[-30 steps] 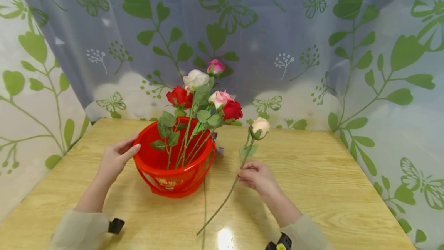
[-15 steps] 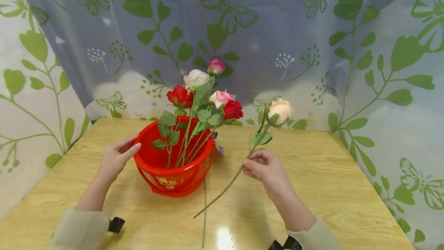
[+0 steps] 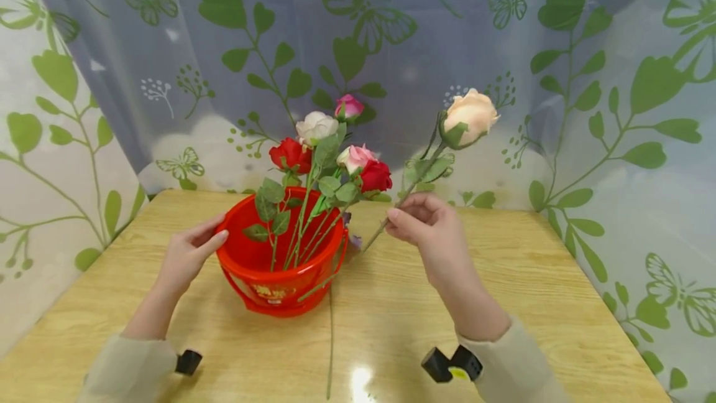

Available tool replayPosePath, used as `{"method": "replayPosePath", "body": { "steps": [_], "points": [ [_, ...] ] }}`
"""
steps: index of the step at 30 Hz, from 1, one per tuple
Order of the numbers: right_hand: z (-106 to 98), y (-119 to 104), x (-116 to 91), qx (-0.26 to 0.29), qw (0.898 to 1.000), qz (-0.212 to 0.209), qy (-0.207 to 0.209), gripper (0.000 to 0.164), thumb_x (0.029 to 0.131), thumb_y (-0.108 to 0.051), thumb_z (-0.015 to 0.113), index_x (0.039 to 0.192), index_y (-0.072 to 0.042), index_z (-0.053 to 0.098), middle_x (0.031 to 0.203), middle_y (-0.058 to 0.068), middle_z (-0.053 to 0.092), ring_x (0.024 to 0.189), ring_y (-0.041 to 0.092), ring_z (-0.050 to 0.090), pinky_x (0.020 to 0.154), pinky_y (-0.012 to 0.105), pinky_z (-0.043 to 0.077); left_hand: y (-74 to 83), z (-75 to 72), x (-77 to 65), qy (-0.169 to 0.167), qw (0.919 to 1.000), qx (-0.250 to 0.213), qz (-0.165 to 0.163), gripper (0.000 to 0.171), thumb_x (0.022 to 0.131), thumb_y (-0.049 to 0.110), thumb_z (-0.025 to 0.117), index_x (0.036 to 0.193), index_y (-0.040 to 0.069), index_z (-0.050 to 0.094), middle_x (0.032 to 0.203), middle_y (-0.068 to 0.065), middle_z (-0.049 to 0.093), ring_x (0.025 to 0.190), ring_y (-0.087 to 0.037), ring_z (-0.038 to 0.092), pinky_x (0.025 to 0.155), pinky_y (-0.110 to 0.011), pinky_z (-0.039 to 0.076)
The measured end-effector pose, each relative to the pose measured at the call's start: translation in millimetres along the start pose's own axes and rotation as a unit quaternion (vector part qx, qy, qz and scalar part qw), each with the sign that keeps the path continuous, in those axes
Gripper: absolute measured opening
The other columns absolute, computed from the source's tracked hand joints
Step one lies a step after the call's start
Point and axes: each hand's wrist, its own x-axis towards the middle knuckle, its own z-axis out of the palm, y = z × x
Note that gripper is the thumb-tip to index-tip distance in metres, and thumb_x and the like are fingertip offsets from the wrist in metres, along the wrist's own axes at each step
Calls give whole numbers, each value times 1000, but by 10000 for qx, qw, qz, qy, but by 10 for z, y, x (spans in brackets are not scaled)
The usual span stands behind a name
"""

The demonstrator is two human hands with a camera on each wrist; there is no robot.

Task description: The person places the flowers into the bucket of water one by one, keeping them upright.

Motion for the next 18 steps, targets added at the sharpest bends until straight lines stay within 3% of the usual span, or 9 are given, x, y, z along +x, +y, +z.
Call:
{"method": "replayPosePath", "body": {
  "steps": [9,18],
  "points": [
    [194,-128,281,275,9992,-262,148,12,79,-2,64,83,-1,52,77,6,56,69,15,58,70,28,52,-10,1,0,13,10000,81,-29,47,84,14,62,124,-5,48,125,-17,47,111,-27,46,78,-14,44],
    [428,114,503,-929,9941,-558,75,8,81,4,59,85,2,52,76,5,56,67,14,59,71,32,52,-18,2,8,42,9999,93,-31,46,83,14,62,123,-5,49,125,-17,47,110,-24,48,78,-14,44]
  ]
}}
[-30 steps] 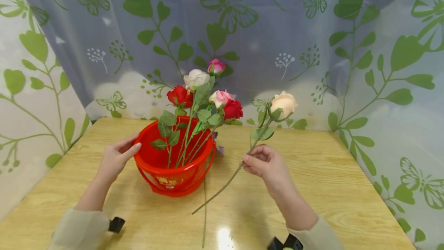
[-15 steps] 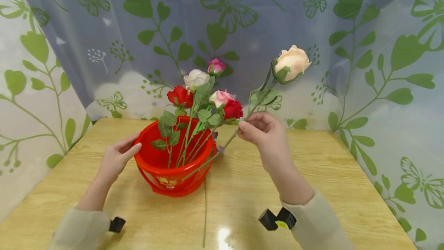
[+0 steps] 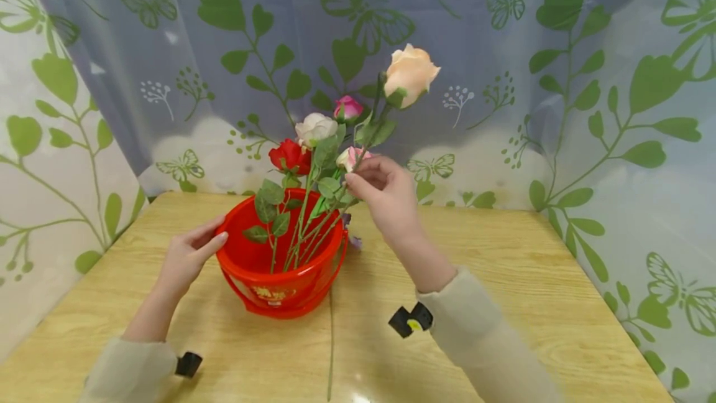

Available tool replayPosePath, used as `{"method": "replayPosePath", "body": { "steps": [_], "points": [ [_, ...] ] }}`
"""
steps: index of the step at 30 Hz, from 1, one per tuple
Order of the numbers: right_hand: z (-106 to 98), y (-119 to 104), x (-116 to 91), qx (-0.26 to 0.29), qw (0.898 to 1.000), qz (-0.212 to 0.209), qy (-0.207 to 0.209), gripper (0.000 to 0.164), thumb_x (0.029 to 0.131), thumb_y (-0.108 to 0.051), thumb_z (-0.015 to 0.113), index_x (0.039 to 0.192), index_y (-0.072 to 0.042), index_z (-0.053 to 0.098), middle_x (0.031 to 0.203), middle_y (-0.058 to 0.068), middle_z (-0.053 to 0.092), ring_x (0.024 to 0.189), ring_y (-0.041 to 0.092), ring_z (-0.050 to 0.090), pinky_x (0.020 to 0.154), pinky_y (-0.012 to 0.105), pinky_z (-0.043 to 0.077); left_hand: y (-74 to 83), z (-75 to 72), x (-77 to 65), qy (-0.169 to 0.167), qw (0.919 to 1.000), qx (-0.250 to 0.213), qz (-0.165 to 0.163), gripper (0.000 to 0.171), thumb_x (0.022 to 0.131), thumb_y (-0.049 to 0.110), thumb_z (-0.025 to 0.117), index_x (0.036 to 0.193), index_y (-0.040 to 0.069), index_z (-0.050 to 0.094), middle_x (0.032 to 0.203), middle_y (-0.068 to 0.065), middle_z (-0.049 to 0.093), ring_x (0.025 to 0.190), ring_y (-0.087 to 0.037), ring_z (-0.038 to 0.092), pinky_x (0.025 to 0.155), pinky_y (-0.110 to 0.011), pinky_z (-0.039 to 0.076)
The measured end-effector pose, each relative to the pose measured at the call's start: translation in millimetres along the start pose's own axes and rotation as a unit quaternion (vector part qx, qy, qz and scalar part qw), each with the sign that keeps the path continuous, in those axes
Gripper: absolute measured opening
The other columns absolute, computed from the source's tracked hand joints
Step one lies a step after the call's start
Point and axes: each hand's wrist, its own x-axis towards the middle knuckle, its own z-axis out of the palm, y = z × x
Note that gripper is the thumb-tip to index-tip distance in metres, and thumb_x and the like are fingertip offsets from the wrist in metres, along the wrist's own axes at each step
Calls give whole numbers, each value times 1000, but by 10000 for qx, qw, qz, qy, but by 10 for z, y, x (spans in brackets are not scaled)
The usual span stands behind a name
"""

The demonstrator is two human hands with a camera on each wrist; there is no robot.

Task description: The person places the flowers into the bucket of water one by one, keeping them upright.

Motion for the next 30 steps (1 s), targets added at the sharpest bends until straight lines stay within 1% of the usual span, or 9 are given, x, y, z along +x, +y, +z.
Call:
{"method": "replayPosePath", "body": {
  "steps": [2,5,10,13,15,18,23,30],
  "points": [
    [54,68,6,-198,9997,33,-107,9,81,4,59,87,3,53,78,6,56,70,17,59,73,36,51,-2,-1,-1,5,10000,0,1,46,83,14,63,123,-5,49,125,-17,47,110,-22,48,77,-14,44],
    [122,172,16,-490,9984,43,-280,10,81,3,60,88,5,54,78,8,56,71,21,58,73,38,51,-2,-2,-1,20,10000,3,4,46,83,14,63,123,-5,49,125,-17,47,109,-21,49,77,-14,44],
    [207,333,31,-1007,9934,-6,-550,14,81,1,61,91,9,57,78,11,59,72,31,59,68,33,52,2,-3,2,22,10000,50,18,46,83,15,62,123,-4,49,125,-16,48,110,-24,48,77,-14,44],
    [253,412,38,-1275,9898,78,-631,16,80,0,62,93,9,59,79,11,60,75,35,58,67,32,52,3,-5,0,9,10000,77,33,47,83,17,63,124,-4,49,125,-16,48,110,-25,48,78,-14,44],
    [284,454,48,-1356,9881,122,-717,16,80,0,62,94,9,59,80,13,61,76,35,59,66,31,52,4,-6,-3,2,10000,66,43,47,84,16,62,124,-4,49,125,-16,48,110,-25,47,78,-14,44],
    [339,504,53,-1621,9833,137,-819,14,80,-1,62,92,7,60,80,13,62,74,30,60,65,30,52,3,-7,-10,2,10000,32,52,47,84,16,62,124,-4,49,125,-16,48,111,-26,47,78,-15,44],
    [436,592,64,-2165,9714,-90,-970,10,79,-2,65,86,4,62,79,11,64,70,19,60,62,26,50,3,-8,-11,6,10000,20,33,47,84,16,62,124,-4,48,125,-16,47,112,-27,46,78,-15,44],
    [549,695,53,-2589,9577,-174,-1243,7,78,-3,66,84,-1,62,79,7,64,72,17,60,63,25,50,1,-12,-6,-55,10000,-8,-53,48,84,18,62,125,-2,48,126,-14,47,112,-25,47,79,-16,44]
  ]
}}
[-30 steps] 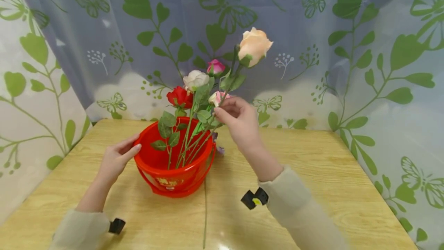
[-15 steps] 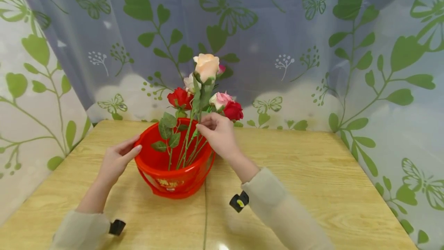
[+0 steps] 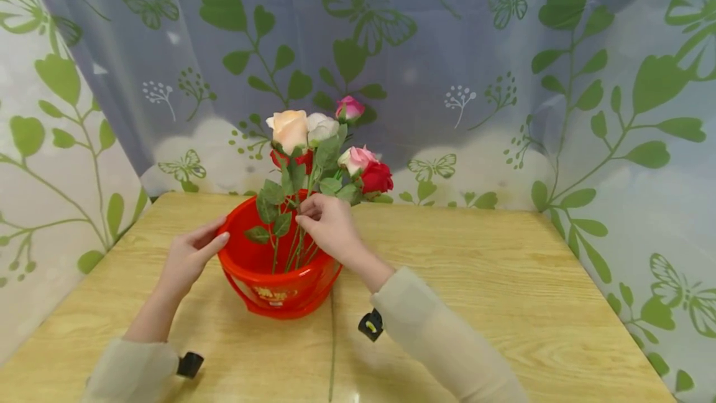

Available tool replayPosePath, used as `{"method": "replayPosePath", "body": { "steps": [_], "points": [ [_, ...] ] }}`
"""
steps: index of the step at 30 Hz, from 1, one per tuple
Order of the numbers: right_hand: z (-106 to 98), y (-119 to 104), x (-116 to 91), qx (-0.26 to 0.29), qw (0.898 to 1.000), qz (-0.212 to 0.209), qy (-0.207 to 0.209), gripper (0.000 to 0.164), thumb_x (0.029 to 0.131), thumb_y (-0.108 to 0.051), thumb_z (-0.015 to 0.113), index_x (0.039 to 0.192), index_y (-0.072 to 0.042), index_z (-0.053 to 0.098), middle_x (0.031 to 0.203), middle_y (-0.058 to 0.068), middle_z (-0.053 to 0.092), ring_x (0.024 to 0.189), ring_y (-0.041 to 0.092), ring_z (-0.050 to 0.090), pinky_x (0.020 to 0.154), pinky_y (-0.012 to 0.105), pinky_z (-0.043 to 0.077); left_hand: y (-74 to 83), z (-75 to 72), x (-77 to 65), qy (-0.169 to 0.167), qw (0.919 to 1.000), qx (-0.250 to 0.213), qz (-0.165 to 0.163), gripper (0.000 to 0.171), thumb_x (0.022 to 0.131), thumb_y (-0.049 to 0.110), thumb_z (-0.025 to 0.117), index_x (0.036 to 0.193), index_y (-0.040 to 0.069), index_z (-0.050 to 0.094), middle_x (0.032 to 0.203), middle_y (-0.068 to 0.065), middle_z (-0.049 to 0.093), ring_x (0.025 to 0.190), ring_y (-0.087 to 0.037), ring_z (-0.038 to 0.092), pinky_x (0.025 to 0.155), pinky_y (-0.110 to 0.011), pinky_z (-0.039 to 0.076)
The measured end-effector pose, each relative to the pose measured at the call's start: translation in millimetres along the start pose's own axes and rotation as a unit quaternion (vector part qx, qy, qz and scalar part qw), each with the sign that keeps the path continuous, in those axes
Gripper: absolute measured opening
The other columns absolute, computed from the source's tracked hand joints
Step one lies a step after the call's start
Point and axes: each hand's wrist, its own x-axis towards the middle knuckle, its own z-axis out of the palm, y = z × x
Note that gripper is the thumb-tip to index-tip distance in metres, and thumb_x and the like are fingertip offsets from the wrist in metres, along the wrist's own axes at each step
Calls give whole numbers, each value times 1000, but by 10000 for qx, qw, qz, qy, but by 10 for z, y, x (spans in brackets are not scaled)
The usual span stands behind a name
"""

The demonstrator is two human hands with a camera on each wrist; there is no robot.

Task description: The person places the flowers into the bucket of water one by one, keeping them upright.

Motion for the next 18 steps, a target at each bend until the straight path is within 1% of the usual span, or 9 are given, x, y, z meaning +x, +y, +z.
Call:
{"method": "replayPosePath", "body": {
  "steps": [7,13,18],
  "points": [
    [88,19,8,-357,9987,37,-366,5,78,-5,66,81,-3,62,79,5,64,73,15,61,62,23,49,-3,-2,3,-17,10000,79,-33,48,84,18,62,125,-2,48,126,-15,47,111,-25,48,79,-16,44],
    [125,33,1,-780,9944,76,-703,5,80,-7,65,81,-5,60,81,4,63,76,15,60,62,23,49,-12,-2,8,-34,9999,84,-81,49,84,19,62,126,-1,48,126,-14,48,110,-25,49,78,-16,45],
    [144,50,7,-883,9935,-3,-722,5,80,-6,64,81,-4,60,81,5,63,77,16,60,64,23,50,-14,-4,9,-12,9999,111,-49,48,84,18,62,126,-1,48,125,-14,48,110,-25,49,78,-16,45]
  ]
}}
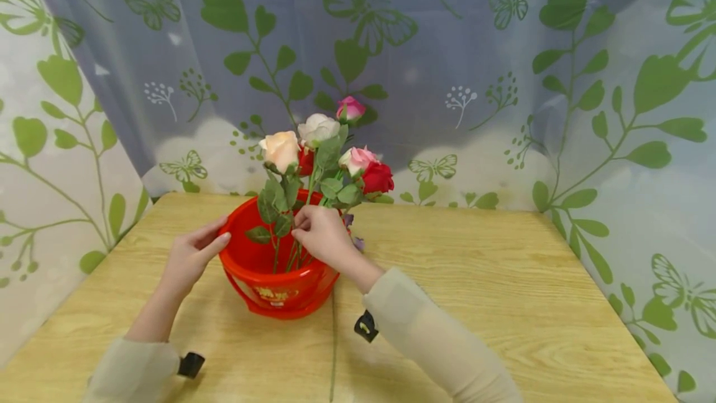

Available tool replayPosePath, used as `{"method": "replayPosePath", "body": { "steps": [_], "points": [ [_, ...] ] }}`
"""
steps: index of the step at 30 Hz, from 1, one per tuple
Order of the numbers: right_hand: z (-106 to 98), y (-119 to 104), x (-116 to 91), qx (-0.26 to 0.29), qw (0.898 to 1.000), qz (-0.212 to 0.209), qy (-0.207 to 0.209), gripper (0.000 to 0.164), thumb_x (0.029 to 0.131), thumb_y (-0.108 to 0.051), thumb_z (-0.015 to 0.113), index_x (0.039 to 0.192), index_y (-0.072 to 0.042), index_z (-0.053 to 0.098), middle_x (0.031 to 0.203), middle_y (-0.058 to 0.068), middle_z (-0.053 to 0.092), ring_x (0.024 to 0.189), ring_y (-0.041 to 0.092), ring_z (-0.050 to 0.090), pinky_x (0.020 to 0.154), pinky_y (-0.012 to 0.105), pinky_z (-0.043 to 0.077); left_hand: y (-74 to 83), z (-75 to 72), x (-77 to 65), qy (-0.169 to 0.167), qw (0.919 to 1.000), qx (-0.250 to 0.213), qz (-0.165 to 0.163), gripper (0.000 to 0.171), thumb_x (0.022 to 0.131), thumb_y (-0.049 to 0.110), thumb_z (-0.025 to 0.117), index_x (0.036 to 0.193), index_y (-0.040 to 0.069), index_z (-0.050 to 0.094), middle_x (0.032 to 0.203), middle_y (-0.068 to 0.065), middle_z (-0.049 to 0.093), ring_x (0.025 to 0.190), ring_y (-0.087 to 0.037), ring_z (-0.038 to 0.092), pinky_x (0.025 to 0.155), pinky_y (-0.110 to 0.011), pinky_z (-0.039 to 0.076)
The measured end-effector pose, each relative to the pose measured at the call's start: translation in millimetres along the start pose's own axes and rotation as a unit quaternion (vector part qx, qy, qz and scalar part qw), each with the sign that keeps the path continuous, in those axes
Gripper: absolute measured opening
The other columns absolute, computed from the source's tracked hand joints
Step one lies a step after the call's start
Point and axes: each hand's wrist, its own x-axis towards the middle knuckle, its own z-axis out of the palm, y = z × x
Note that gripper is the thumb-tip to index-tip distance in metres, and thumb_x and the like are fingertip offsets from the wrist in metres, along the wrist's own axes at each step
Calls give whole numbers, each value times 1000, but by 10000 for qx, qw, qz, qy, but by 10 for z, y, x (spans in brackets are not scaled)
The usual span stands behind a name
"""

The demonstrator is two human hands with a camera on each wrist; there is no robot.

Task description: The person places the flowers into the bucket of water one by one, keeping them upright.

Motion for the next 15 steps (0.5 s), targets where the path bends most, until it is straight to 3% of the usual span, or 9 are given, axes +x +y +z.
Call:
{"method": "replayPosePath", "body": {
  "steps": [15],
  "points": [
    [-6,16,-16,398,9989,233,70,12,80,-3,63,92,-1,63,85,5,65,79,17,61,65,23,51,-9,7,-9,19,9999,-88,102,48,84,17,62,125,-2,48,127,-15,46,110,-26,47,78,-14,44]
  ]
}}
